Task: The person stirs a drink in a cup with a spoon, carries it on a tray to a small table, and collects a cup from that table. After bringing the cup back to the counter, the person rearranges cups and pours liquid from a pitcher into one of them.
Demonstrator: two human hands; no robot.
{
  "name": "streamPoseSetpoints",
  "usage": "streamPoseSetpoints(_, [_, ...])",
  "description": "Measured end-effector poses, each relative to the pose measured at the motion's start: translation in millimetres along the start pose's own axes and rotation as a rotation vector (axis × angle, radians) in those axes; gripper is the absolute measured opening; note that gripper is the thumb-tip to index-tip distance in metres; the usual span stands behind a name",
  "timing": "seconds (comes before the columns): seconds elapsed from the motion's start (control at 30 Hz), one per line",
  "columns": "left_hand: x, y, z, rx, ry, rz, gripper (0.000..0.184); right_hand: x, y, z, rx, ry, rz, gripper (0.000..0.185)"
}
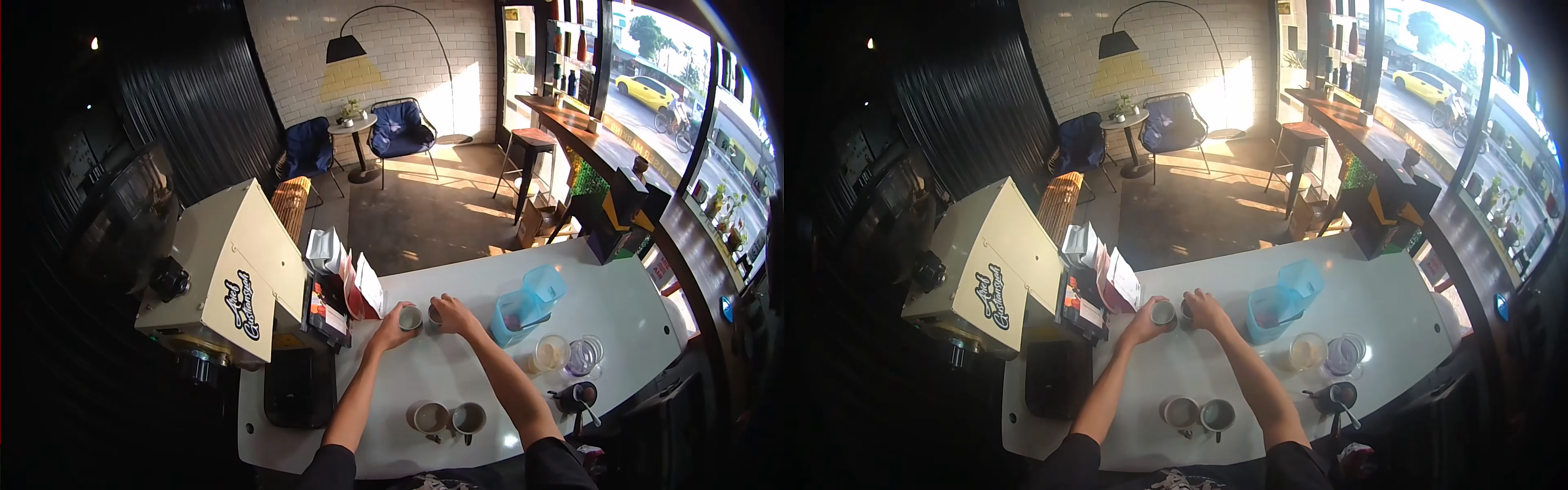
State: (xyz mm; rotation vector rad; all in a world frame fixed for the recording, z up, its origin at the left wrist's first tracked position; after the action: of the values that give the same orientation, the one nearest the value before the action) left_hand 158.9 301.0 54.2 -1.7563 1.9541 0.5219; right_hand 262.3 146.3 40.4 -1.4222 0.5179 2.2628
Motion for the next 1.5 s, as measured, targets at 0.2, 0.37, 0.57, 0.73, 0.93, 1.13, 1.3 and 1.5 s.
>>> streamPoseSetpoints(0.2, [0.6,-2.9,3.2,0.008,0.032,0.008,0.064,0.6,-2.0,4.7,0.012,0.002,-0.014,0.054])
streamPoseSetpoints(0.37, [2.0,-5.4,5.3,0.031,0.052,0.015,0.064,4.3,-5.6,6.9,0.027,0.006,-0.016,0.057])
streamPoseSetpoints(0.57, [1.9,-4.6,1.3,-0.016,0.064,0.030,0.064,6.2,-4.5,6.3,-0.016,0.036,-0.035,0.058])
streamPoseSetpoints(0.73, [3.7,-4.9,8.4,-0.004,0.020,0.041,0.088,8.5,1.7,4.8,0.077,-0.031,0.037,0.093])
streamPoseSetpoints(0.93, [-5.7,31.4,-1.0,0.033,-0.018,-0.138,0.128,-28.9,59.3,24.6,0.185,-0.072,-0.117,0.100])
streamPoseSetpoints(1.13, [35.4,123.4,-51.4,0.031,0.288,-0.081,0.112,-50.0,186.3,46.1,0.252,-0.213,-0.006,0.082])
streamPoseSetpoints(1.3, [88.7,159.2,-72.4,0.052,0.463,0.118,0.107,-26.5,259.1,66.5,0.274,-0.243,0.079,0.086])
streamPoseSetpoints(1.5, [118.7,159.8,-86.1,0.160,0.334,0.181,0.107,8.1,286.6,71.7,0.407,-0.383,0.122,0.095])
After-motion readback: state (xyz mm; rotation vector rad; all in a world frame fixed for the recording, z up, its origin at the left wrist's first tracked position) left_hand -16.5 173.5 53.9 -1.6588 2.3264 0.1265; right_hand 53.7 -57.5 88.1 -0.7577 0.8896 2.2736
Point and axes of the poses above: each hand's wrist, its own y-axis away from the middle knuckle, its own x-axis out of the palm, z = x × y, the point moved 4 cm from there along -y, towards the middle knuckle, and after that the axes turned 13 degrees about z, right-handed, at the moved point
